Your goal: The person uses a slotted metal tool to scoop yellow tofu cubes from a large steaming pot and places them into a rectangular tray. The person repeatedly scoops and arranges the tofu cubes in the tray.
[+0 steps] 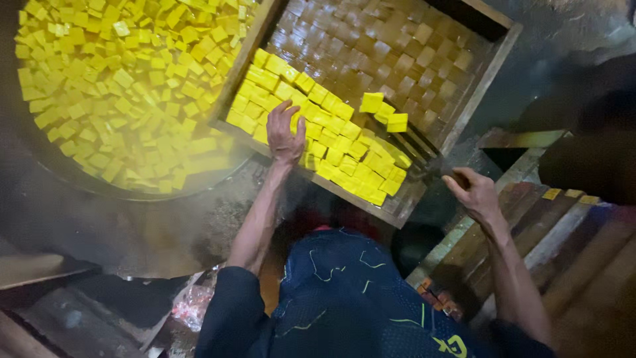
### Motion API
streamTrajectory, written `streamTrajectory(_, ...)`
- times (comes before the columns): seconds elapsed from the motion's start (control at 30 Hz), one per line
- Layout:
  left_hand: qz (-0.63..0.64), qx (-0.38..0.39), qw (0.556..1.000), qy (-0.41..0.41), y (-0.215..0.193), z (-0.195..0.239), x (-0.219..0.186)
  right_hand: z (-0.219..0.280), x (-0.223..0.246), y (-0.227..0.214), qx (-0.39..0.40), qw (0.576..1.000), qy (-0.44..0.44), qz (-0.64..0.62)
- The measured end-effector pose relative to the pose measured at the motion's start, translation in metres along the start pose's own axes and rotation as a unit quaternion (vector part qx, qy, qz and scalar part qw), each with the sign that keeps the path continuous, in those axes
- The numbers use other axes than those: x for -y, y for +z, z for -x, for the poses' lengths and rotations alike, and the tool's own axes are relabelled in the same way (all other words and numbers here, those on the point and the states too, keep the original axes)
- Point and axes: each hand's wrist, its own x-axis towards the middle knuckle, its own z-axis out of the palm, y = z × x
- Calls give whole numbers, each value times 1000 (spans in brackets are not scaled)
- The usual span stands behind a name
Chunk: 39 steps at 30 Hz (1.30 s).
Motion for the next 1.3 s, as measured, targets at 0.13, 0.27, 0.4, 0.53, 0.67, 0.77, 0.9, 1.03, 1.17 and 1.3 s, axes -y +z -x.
streamTrajectory(0.13, 1, 24, 1000, 1, 30, 9, -15, -7, -5, -5, -18, 985, -42, 166)
streamTrajectory(0.27, 47, 101, 994, 18, 85, 14, -23, 0, 10, -27, -50, 985, -47, 160)
streamTrajectory(0.4, 33, 237, 969, 61, 148, 6, -26, 23, 22, -56, -43, 974, 21, 220)
streamTrajectory(0.53, -80, 240, 949, 188, 167, 13, -43, 41, 20, -58, 17, 969, 6, 247)
streamTrajectory(0.67, -26, 186, 971, 149, 101, 26, -28, 43, 29, -42, -71, 973, -13, 219)
streamTrajectory(0.77, -13, 43, 998, 45, 16, 40, 26, 12, 69, 3, -113, 993, -11, 39)
streamTrajectory(0.9, -102, -69, 975, -183, -106, 79, 137, -25, 184, 129, 76, 954, 138, -256)
streamTrajectory(1.03, -212, -118, 951, -193, -190, 139, 229, -61, 302, 277, 281, 846, 186, -413)
streamTrajectory(1.17, -266, -42, 944, -193, -206, 185, 261, -98, 369, 389, 291, 900, 49, -321)
streamTrajectory(1.3, -194, 7, 945, -262, -201, 190, 261, -117, 382, 447, 238, 957, 15, -163)
